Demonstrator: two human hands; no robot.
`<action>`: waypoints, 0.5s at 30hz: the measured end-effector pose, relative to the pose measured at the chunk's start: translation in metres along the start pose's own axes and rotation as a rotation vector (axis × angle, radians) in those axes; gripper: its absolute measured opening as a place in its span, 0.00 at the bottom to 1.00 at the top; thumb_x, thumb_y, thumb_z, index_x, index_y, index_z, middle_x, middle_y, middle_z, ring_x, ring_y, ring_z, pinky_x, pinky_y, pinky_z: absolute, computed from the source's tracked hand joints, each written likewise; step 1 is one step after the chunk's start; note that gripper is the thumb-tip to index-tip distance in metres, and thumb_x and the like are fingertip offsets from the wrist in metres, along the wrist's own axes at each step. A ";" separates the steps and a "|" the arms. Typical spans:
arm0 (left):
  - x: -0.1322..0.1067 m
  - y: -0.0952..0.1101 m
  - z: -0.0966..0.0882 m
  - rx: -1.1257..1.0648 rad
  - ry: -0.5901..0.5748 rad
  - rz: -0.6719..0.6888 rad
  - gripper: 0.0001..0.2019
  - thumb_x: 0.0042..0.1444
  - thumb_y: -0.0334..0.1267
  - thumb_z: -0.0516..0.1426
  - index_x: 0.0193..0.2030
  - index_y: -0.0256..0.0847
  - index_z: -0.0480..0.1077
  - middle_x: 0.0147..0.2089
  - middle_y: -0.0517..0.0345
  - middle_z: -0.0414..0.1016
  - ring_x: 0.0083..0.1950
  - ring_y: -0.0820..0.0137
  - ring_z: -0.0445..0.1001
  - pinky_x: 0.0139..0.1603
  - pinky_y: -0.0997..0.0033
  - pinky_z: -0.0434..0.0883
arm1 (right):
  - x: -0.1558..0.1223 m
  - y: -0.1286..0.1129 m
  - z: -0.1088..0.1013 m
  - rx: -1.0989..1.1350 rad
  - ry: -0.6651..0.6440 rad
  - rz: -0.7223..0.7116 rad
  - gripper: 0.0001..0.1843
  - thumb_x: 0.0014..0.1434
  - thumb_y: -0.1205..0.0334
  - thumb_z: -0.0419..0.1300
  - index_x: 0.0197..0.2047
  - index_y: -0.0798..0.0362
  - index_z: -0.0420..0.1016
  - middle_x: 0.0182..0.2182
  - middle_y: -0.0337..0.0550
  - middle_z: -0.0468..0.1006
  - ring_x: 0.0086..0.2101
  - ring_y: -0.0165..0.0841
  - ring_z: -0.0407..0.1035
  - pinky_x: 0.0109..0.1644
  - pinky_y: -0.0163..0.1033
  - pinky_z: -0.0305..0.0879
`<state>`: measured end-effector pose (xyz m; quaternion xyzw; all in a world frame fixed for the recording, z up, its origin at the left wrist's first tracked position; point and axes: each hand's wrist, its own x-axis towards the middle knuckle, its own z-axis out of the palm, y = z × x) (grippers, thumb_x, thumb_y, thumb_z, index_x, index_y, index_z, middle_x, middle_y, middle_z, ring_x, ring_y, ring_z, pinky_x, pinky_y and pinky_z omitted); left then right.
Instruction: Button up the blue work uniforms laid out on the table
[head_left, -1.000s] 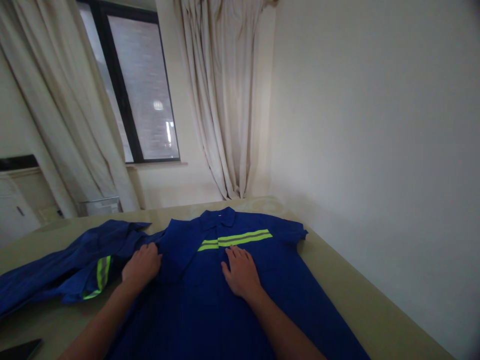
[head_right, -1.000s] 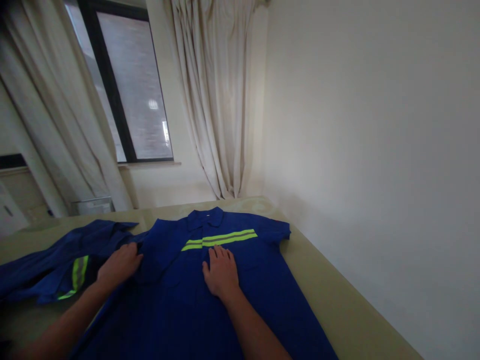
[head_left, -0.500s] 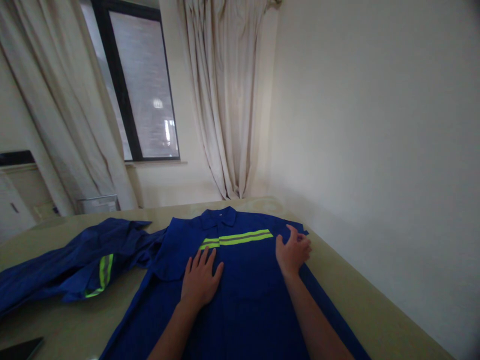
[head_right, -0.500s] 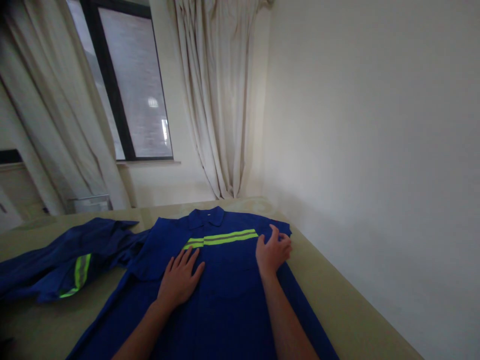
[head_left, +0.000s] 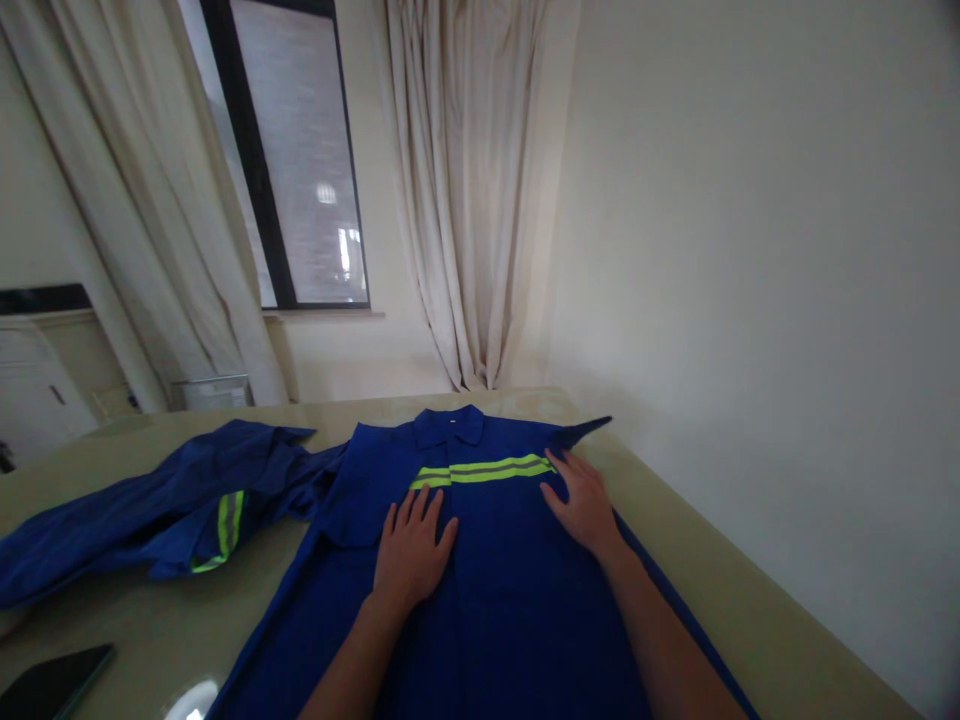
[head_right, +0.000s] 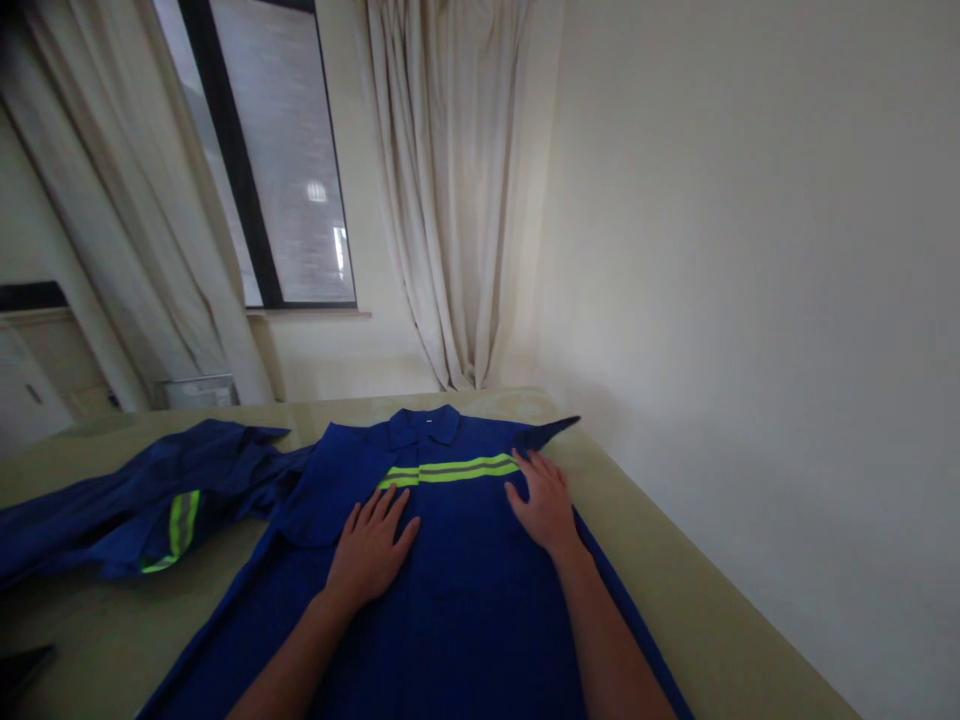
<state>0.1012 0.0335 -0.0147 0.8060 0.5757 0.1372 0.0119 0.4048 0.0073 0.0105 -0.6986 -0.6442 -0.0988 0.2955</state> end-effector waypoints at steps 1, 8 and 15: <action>0.000 0.000 0.000 -0.004 0.001 0.000 0.31 0.69 0.57 0.42 0.73 0.46 0.60 0.77 0.54 0.54 0.78 0.54 0.51 0.76 0.44 0.50 | -0.001 -0.008 0.001 0.003 -0.084 -0.101 0.24 0.66 0.53 0.54 0.61 0.50 0.75 0.57 0.52 0.76 0.59 0.46 0.66 0.65 0.50 0.57; -0.003 0.001 -0.003 -0.008 -0.004 0.004 0.31 0.69 0.56 0.43 0.73 0.46 0.60 0.77 0.54 0.56 0.77 0.54 0.52 0.76 0.45 0.49 | -0.008 -0.031 0.005 0.019 -0.195 -0.124 0.10 0.66 0.55 0.56 0.42 0.50 0.75 0.38 0.44 0.79 0.40 0.39 0.73 0.47 0.42 0.65; -0.003 0.001 -0.004 -0.004 -0.005 0.006 0.30 0.69 0.54 0.43 0.73 0.45 0.61 0.76 0.53 0.57 0.77 0.54 0.53 0.76 0.45 0.50 | -0.009 -0.024 0.013 0.046 -0.107 -0.057 0.22 0.64 0.58 0.56 0.60 0.52 0.70 0.51 0.51 0.78 0.51 0.46 0.72 0.57 0.48 0.65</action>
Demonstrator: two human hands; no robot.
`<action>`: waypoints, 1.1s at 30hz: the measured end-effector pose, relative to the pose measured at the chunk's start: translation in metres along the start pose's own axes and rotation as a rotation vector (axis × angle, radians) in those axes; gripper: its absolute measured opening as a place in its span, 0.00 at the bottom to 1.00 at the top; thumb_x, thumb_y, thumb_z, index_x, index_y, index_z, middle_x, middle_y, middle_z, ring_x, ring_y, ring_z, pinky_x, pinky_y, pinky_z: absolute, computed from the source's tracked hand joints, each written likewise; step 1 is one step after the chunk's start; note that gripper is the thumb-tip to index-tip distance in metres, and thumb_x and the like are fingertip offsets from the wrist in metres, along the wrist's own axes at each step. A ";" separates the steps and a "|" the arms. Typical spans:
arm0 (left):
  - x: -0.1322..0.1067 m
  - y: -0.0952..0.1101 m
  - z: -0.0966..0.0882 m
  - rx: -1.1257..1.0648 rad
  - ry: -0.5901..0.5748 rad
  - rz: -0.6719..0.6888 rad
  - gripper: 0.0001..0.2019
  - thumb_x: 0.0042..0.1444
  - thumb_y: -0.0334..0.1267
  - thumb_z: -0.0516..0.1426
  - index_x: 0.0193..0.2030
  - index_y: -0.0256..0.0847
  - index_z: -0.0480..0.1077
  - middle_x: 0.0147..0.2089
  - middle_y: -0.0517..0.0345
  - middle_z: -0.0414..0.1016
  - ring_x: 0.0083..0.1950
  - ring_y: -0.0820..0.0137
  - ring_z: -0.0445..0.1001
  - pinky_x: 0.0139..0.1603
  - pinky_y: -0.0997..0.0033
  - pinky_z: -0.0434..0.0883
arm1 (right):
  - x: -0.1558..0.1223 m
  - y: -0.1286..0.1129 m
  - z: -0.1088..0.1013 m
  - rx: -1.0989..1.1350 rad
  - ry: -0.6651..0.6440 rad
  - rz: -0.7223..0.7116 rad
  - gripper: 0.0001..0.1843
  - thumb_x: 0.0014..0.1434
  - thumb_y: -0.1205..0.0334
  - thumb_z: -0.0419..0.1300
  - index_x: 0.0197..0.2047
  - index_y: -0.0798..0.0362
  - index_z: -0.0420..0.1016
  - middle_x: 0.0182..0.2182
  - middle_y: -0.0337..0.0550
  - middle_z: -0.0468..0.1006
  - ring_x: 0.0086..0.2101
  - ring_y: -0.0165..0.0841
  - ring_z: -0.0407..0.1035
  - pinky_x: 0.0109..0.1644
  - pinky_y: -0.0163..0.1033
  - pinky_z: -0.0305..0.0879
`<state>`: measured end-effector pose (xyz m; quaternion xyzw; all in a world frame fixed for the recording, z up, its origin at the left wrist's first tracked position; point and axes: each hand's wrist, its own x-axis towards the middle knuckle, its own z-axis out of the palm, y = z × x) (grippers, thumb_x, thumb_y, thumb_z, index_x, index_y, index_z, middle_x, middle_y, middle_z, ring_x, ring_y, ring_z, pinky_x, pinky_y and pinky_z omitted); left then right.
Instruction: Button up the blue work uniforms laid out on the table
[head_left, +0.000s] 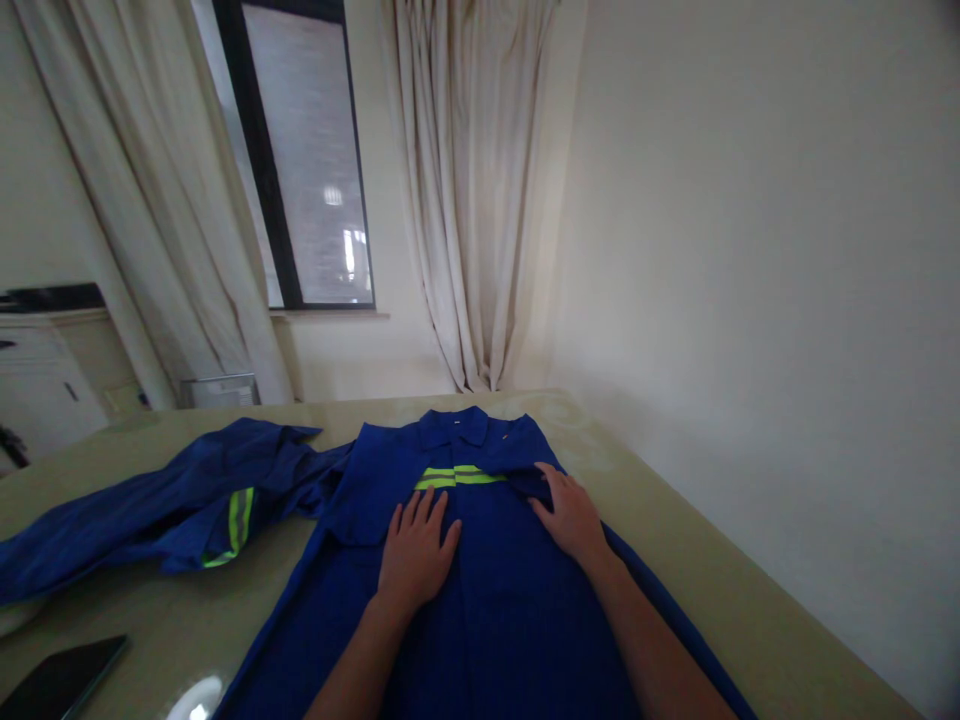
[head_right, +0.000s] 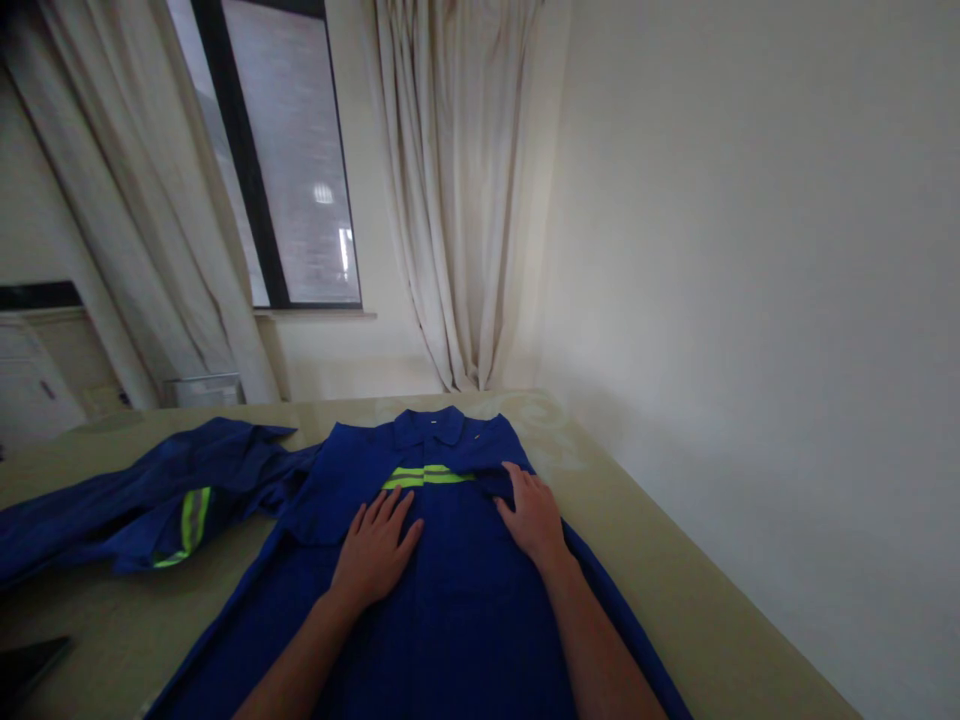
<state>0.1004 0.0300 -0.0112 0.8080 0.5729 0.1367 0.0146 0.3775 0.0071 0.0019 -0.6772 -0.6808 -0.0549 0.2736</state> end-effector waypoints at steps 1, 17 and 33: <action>0.000 0.000 0.000 0.000 0.001 0.001 0.30 0.69 0.54 0.44 0.73 0.45 0.61 0.76 0.53 0.57 0.77 0.54 0.53 0.76 0.46 0.50 | 0.001 0.000 -0.001 -0.021 -0.019 0.008 0.20 0.64 0.61 0.55 0.57 0.52 0.73 0.49 0.51 0.79 0.50 0.46 0.72 0.57 0.48 0.65; -0.001 -0.001 0.003 -0.030 0.022 0.002 0.30 0.69 0.55 0.43 0.73 0.46 0.61 0.76 0.53 0.58 0.77 0.53 0.53 0.76 0.45 0.49 | 0.002 -0.009 -0.014 0.059 0.081 -0.040 0.31 0.74 0.50 0.38 0.44 0.49 0.82 0.42 0.48 0.83 0.47 0.41 0.74 0.54 0.45 0.63; 0.012 -0.020 -0.018 0.102 0.084 -0.246 0.34 0.66 0.58 0.44 0.67 0.35 0.68 0.70 0.35 0.66 0.70 0.46 0.64 0.66 0.44 0.63 | 0.000 -0.031 0.015 -0.087 -0.245 0.016 0.39 0.70 0.35 0.44 0.71 0.53 0.64 0.70 0.53 0.63 0.69 0.47 0.56 0.70 0.54 0.52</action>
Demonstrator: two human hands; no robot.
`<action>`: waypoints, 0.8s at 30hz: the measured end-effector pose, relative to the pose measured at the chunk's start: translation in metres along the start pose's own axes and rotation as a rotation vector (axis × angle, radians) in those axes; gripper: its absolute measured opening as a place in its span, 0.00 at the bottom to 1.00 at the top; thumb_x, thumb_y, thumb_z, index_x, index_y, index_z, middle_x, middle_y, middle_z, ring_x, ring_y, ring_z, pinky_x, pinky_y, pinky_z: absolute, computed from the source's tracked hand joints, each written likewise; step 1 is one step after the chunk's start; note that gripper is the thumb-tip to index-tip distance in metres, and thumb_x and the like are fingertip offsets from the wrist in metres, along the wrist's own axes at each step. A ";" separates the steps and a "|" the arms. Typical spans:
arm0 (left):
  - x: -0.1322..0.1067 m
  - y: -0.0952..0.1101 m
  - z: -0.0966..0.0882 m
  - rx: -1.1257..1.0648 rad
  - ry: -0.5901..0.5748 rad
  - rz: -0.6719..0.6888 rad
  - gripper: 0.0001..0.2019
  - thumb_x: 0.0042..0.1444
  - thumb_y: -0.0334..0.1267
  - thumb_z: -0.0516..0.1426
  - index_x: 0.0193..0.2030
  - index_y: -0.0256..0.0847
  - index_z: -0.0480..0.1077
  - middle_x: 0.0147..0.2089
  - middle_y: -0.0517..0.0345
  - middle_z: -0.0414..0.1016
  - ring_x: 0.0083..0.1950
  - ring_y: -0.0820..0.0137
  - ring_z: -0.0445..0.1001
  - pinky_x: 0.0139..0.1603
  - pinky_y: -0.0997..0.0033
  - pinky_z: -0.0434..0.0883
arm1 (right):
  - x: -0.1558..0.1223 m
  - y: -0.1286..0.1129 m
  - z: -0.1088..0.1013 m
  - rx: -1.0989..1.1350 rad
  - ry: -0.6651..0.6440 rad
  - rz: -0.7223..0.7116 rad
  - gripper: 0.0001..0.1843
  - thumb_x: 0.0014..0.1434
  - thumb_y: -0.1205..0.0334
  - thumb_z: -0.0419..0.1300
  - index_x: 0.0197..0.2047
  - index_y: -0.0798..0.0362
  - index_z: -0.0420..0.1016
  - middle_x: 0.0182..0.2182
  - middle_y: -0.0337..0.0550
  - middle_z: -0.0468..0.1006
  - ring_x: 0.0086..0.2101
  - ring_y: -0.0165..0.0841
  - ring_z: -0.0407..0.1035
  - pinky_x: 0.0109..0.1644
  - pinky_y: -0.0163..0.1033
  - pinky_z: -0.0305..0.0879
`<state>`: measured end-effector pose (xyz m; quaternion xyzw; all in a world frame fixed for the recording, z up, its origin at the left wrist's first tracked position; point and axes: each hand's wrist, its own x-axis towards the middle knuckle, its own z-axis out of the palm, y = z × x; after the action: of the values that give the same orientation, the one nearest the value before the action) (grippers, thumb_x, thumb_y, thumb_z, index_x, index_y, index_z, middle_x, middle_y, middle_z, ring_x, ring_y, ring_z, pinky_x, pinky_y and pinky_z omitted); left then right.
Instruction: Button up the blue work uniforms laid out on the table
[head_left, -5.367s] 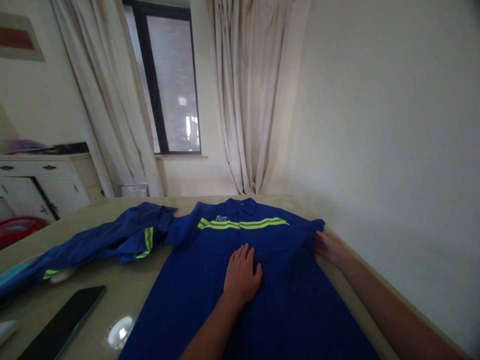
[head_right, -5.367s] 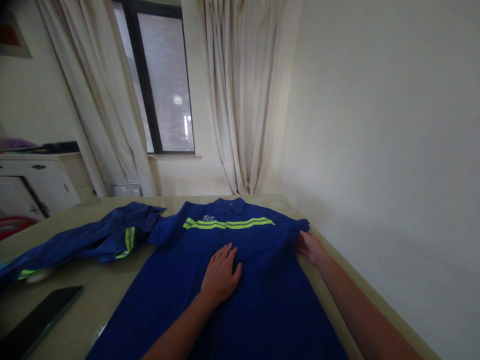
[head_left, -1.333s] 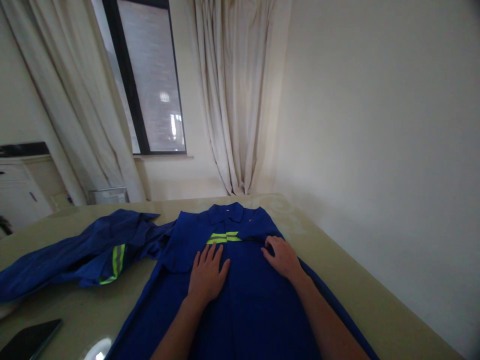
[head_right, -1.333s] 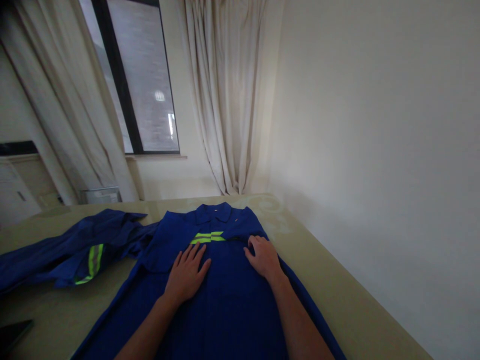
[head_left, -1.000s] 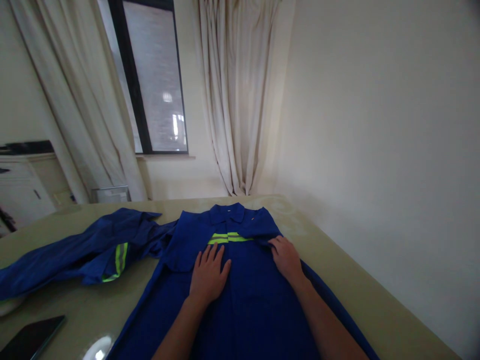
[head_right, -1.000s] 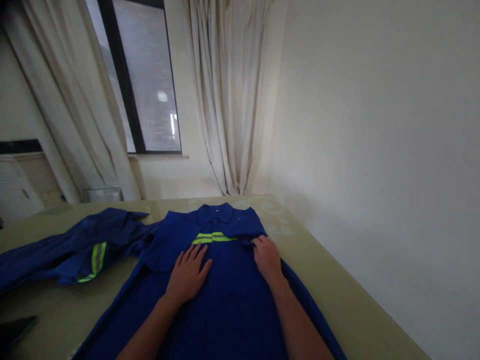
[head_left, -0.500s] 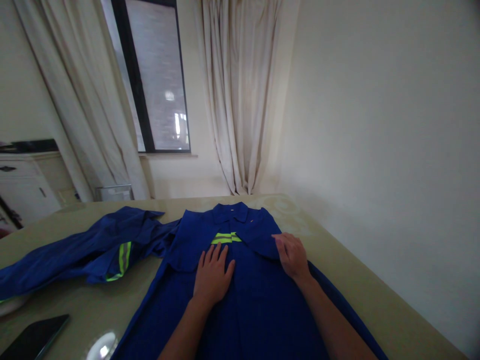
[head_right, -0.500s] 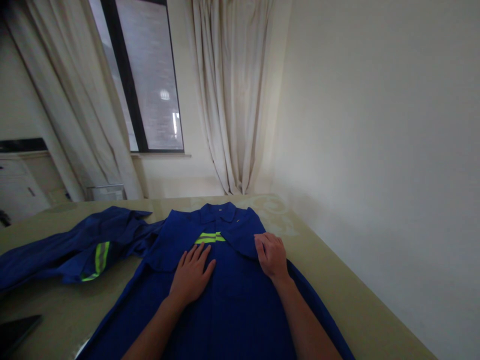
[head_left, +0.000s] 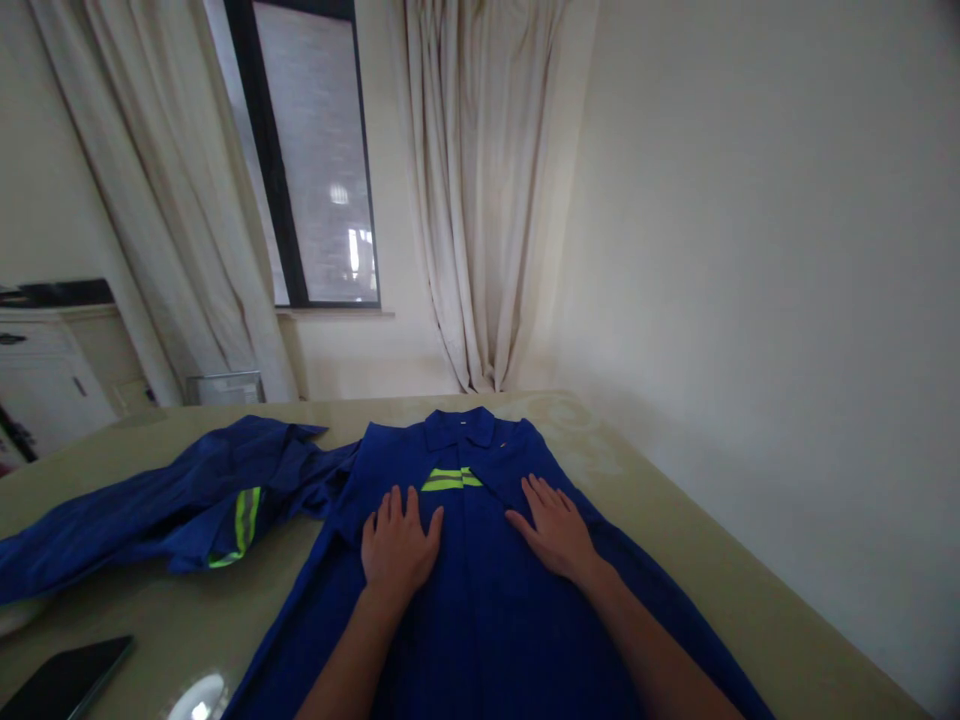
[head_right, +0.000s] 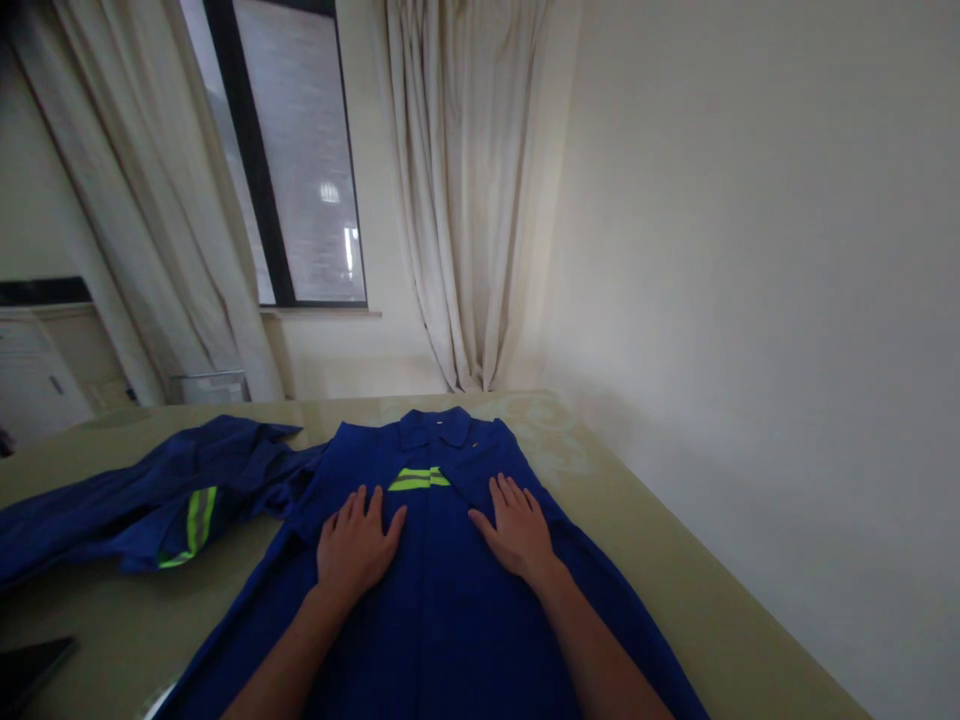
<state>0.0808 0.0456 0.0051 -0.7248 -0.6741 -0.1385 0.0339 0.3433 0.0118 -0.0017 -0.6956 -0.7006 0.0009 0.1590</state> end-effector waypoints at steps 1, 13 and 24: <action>0.009 -0.002 -0.006 -0.003 -0.023 0.007 0.33 0.67 0.58 0.43 0.62 0.36 0.73 0.65 0.34 0.72 0.65 0.45 0.70 0.61 0.45 0.67 | 0.006 -0.002 -0.002 -0.001 -0.023 0.000 0.39 0.70 0.34 0.44 0.68 0.54 0.68 0.67 0.56 0.67 0.66 0.49 0.59 0.68 0.53 0.55; 0.075 -0.044 0.031 0.078 -0.121 0.020 0.35 0.69 0.55 0.42 0.76 0.35 0.54 0.77 0.35 0.51 0.78 0.48 0.50 0.73 0.49 0.51 | 0.090 0.018 0.026 -0.035 0.006 0.098 0.44 0.70 0.38 0.45 0.74 0.64 0.54 0.72 0.61 0.55 0.70 0.48 0.50 0.72 0.52 0.42; 0.114 -0.056 0.027 0.049 -0.027 0.064 0.26 0.70 0.46 0.43 0.66 0.37 0.69 0.68 0.40 0.69 0.67 0.52 0.69 0.65 0.53 0.66 | 0.118 0.019 0.039 -0.106 0.039 0.232 0.45 0.70 0.39 0.45 0.73 0.70 0.52 0.73 0.65 0.52 0.72 0.49 0.44 0.72 0.52 0.40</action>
<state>0.0357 0.1673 0.0000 -0.7468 -0.6541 -0.1111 0.0467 0.3549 0.1362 -0.0169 -0.7792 -0.6114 -0.0312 0.1344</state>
